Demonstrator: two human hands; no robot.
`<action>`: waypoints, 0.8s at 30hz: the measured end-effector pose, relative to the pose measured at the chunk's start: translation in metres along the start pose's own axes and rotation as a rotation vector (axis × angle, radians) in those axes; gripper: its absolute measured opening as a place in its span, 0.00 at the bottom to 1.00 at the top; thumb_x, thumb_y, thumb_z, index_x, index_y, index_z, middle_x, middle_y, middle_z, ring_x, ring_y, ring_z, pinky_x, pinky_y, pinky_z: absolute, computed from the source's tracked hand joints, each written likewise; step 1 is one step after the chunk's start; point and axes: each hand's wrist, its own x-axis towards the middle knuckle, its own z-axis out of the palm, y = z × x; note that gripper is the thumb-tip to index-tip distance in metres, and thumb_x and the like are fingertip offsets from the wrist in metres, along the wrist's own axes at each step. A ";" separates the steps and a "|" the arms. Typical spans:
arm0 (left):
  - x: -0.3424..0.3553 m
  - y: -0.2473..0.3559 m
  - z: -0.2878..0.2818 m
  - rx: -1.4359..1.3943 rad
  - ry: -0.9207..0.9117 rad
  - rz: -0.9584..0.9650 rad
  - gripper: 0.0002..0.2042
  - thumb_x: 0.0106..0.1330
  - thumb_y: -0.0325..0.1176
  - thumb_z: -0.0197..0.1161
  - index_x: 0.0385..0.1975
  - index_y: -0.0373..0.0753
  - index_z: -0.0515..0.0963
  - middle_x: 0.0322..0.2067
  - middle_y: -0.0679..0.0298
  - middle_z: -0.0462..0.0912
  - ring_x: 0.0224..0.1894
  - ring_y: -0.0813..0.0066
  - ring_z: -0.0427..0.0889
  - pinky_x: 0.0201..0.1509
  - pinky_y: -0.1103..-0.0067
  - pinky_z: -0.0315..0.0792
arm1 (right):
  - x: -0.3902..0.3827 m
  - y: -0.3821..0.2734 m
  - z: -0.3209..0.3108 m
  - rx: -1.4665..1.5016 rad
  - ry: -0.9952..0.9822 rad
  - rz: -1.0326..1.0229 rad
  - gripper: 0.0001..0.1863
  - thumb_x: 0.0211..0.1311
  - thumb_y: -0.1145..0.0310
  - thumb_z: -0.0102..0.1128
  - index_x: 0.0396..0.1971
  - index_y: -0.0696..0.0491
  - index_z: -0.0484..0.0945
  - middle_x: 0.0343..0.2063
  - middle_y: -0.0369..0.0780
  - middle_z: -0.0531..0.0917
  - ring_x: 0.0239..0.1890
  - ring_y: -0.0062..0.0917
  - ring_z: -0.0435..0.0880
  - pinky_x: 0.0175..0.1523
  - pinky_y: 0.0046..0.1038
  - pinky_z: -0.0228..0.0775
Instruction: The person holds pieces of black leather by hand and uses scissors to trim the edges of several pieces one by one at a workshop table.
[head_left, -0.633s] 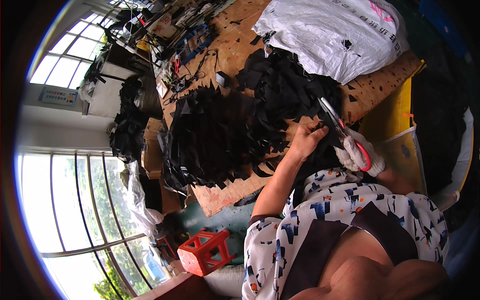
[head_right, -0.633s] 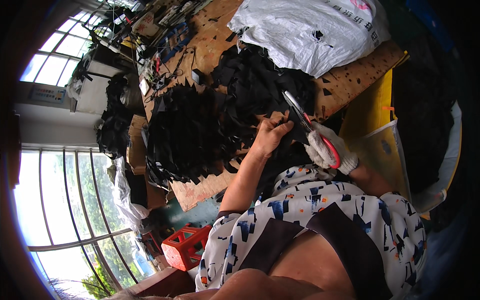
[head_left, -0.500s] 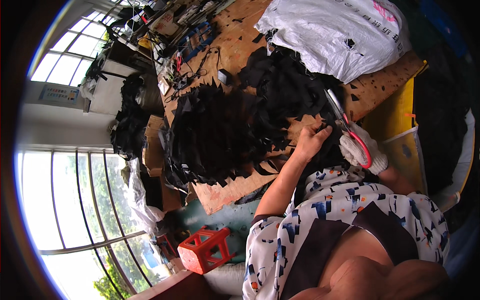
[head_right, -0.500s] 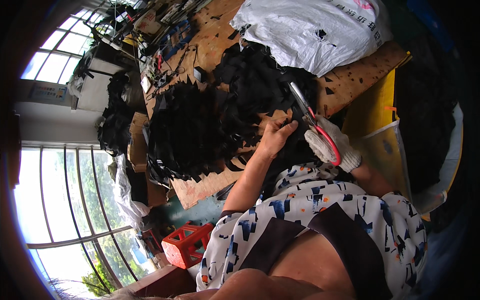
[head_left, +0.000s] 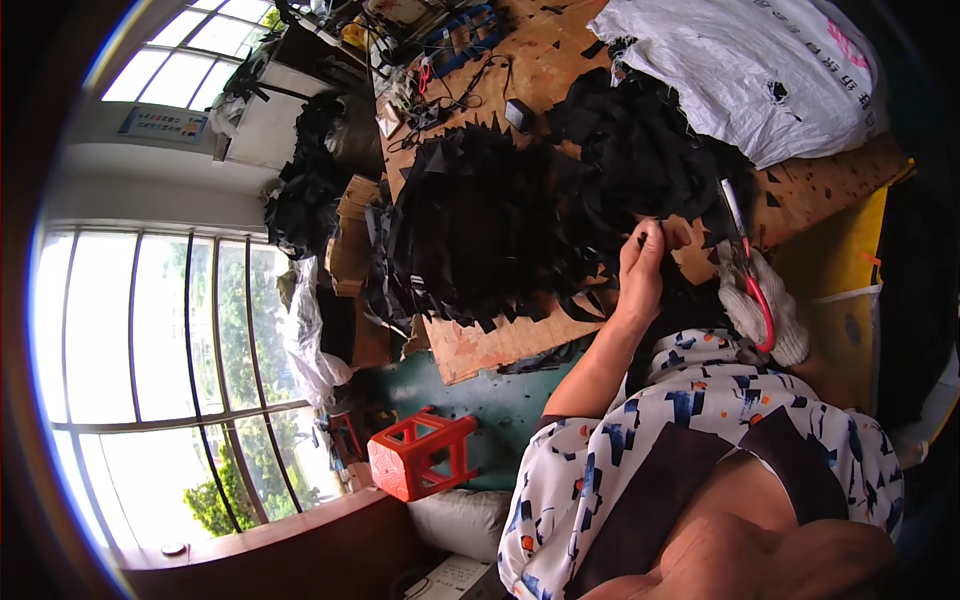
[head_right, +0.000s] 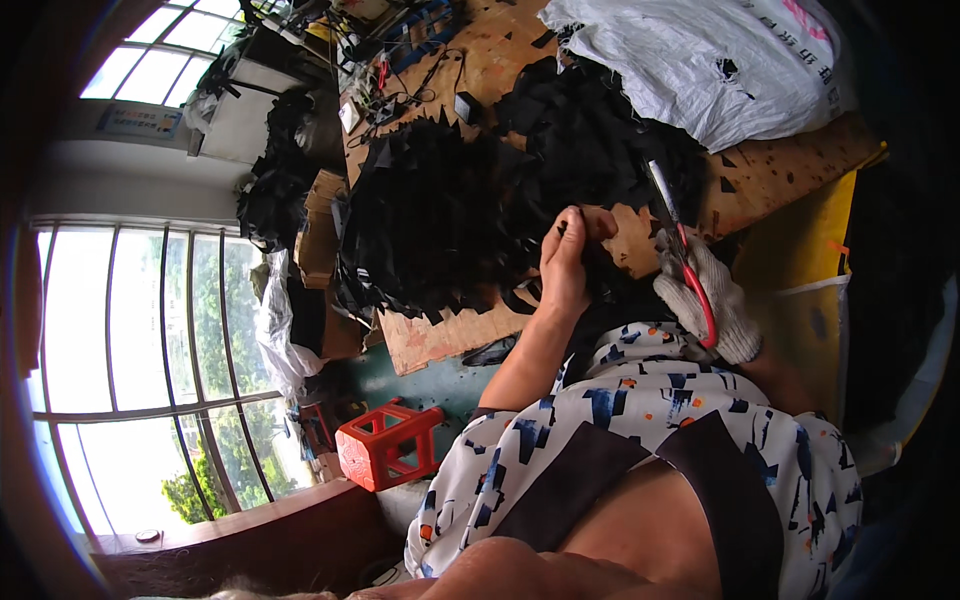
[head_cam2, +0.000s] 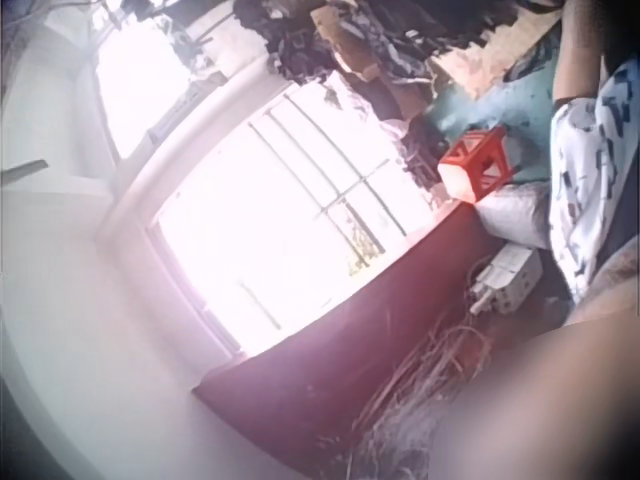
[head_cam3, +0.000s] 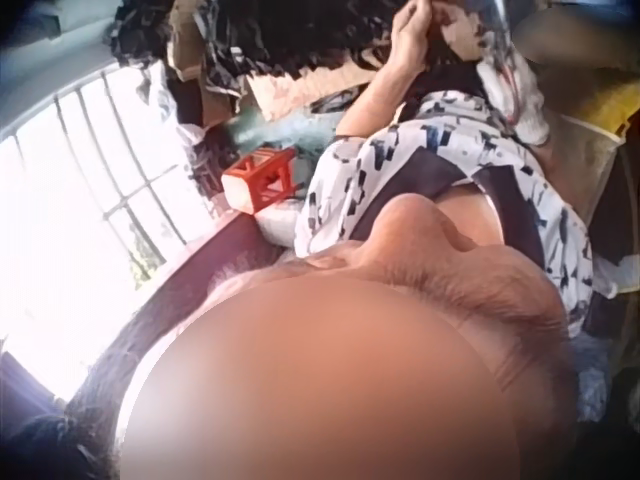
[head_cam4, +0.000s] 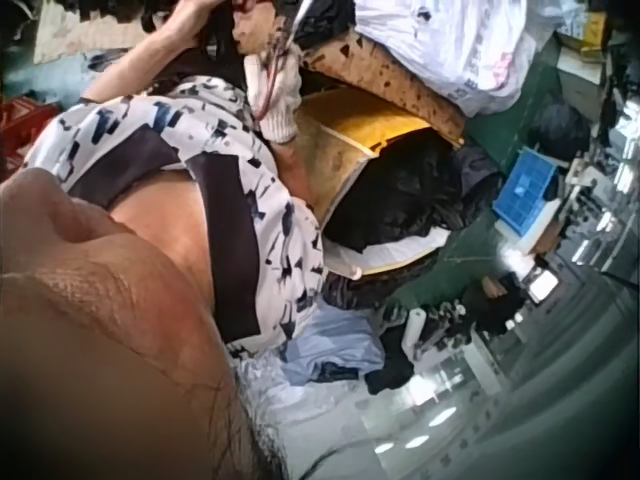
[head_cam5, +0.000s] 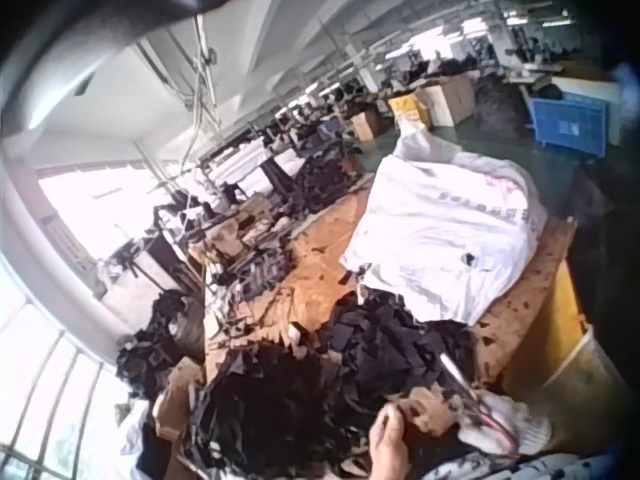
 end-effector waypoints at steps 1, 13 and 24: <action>-0.001 0.017 -0.009 -0.146 0.115 0.015 0.18 0.68 0.45 0.42 0.23 0.39 0.66 0.25 0.63 0.72 0.29 0.75 0.68 0.34 0.80 0.63 | 0.003 0.003 0.004 0.134 -0.017 0.051 0.26 0.48 0.73 0.58 0.50 0.56 0.63 0.32 0.38 0.74 0.33 0.23 0.74 0.40 0.24 0.68; 0.143 0.015 -0.123 1.361 0.474 -0.272 0.20 0.50 0.45 0.62 0.29 0.29 0.77 0.31 0.49 0.79 0.37 0.53 0.79 0.40 0.66 0.72 | 0.000 0.009 -0.007 0.193 -0.112 0.036 0.21 0.52 0.73 0.57 0.47 0.59 0.64 0.29 0.40 0.72 0.31 0.27 0.75 0.40 0.26 0.69; 0.162 -0.047 -0.115 1.550 0.410 -0.331 0.22 0.53 0.50 0.57 0.32 0.33 0.79 0.35 0.52 0.79 0.40 0.56 0.79 0.44 0.69 0.73 | -0.012 0.003 -0.008 0.004 -0.019 0.057 0.21 0.52 0.70 0.58 0.46 0.57 0.65 0.28 0.39 0.72 0.30 0.26 0.75 0.38 0.26 0.68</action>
